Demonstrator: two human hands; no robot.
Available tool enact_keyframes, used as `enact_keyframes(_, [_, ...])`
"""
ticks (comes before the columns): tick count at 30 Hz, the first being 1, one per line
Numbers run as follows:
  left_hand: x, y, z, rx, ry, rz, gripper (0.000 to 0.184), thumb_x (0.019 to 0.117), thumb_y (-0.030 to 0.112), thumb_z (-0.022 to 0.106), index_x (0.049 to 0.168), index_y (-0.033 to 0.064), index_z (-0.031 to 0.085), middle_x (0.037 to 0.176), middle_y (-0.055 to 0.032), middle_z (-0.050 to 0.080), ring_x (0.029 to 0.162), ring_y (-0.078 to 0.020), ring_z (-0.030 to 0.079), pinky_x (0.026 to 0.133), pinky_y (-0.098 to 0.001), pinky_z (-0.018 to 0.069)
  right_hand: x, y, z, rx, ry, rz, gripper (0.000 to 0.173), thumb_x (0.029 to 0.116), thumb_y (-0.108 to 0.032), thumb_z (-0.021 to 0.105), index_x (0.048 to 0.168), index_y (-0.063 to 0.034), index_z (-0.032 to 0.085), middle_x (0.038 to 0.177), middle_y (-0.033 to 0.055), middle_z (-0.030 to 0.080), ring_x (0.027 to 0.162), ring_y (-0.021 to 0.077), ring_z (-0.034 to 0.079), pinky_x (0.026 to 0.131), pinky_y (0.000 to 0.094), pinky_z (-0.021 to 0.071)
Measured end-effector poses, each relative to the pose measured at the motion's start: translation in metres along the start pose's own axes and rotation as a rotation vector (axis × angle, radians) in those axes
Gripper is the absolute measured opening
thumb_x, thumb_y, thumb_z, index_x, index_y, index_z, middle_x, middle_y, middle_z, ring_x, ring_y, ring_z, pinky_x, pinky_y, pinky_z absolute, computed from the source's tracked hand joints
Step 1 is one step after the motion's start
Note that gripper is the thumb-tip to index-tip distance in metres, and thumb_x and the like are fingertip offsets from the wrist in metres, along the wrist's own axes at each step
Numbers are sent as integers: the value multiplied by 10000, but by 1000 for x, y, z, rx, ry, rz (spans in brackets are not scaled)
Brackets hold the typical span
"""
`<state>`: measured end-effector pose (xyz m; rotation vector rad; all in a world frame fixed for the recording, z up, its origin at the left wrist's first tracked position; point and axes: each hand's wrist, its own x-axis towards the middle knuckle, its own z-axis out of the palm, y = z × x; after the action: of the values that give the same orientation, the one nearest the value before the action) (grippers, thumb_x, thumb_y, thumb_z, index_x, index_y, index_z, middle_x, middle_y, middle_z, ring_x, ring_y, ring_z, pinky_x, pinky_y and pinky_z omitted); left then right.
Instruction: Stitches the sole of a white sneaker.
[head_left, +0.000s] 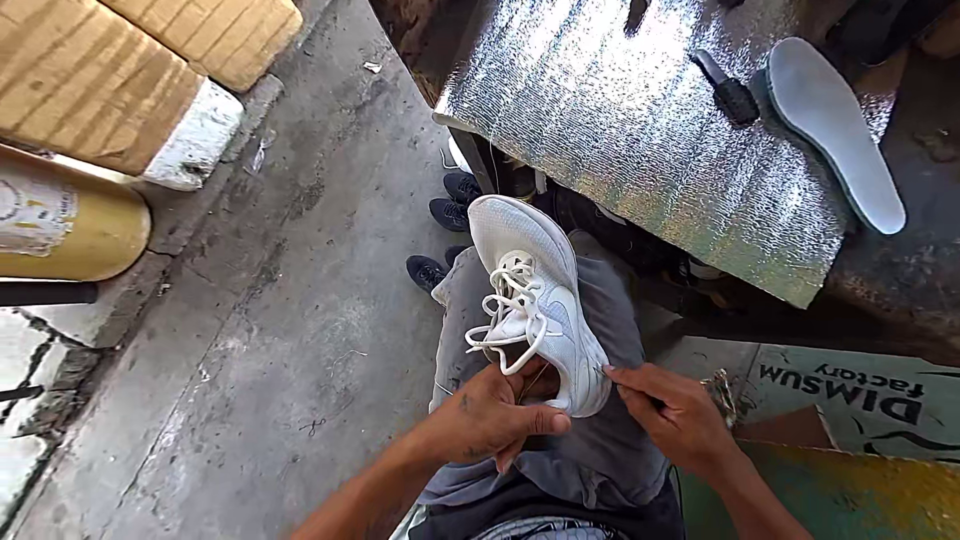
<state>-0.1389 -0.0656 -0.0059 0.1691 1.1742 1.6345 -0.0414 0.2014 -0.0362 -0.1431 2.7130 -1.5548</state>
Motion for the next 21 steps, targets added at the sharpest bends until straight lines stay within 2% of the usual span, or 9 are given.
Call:
enact_keyframes(3, [2, -7, -2, -4, -3, 43, 314, 922, 101, 760, 1204, 131, 624, 1004, 2, 748, 448, 6, 522, 355, -161, 435, 12, -5, -16, -94, -126, -2, 286, 1049, -207, 527, 1215, -178, 759, 932, 20, 730, 779, 43, 654, 699, 206, 550])
enact_keyframes(5, [4, -12, -2, 2, 2, 76, 286, 920, 106, 762, 1186, 125, 657, 959, 15, 749, 459, 22, 514, 365, -148, 417, 26, -15, -30, -228, -234, -23, 298, 1040, -232, 508, 1192, -207, 763, 910, 25, 732, 740, 120, 678, 631, 322, 559])
enact_keyframes(7, [8, -16, -2, 18, 10, 109, 252, 925, 124, 761, 1165, 120, 684, 916, 30, 738, 483, 28, 520, 392, -142, 425, 43, -24, -39, -364, -318, -81, 296, 1028, -244, 494, 1151, -206, 761, 840, 39, 705, 669, 190, 676, 536, 405, 528])
enact_keyframes(9, [11, -17, -2, 45, 24, 147, 213, 931, 129, 756, 1135, 106, 698, 882, 43, 723, 539, 25, 556, 457, -142, 468, 55, -27, -40, -444, -370, -127, 279, 1020, -249, 489, 1102, -194, 750, 803, 42, 688, 631, 209, 666, 495, 414, 503])
enact_keyframes(12, [15, -18, -6, 95, 21, 211, 200, 922, 98, 756, 1111, 59, 707, 906, 36, 729, 698, -5, 637, 659, -182, 558, 69, -26, -40, -507, -445, -189, 263, 1010, -248, 490, 1069, -176, 736, 778, 47, 675, 602, 227, 657, 466, 415, 486])
enact_keyframes(15, [13, -21, -6, 138, 49, 241, 170, 905, 90, 772, 1062, 60, 716, 889, 45, 733, 715, -6, 650, 682, -190, 567, 78, -28, -35, -549, -511, -242, 243, 1007, -248, 493, 1029, -161, 718, 742, 52, 646, 558, 233, 630, 438, 410, 458])
enact_keyframes(19, [11, -23, -5, 167, 62, 280, 200, 896, 67, 771, 1087, 42, 718, 941, 48, 745, 826, -9, 688, 785, -209, 593, 82, -32, -13, -545, -519, -262, 181, 986, -231, 515, 953, -112, 648, 707, 72, 616, 518, 257, 611, 411, 422, 449])
enact_keyframes(21, [15, -18, -9, 183, 66, 283, 251, 885, 66, 780, 1119, 37, 692, 942, 42, 740, 835, -18, 687, 787, -214, 592, 90, -28, -14, -537, -509, -272, 196, 994, -244, 513, 939, -108, 643, 695, 70, 619, 519, 256, 617, 412, 431, 463])
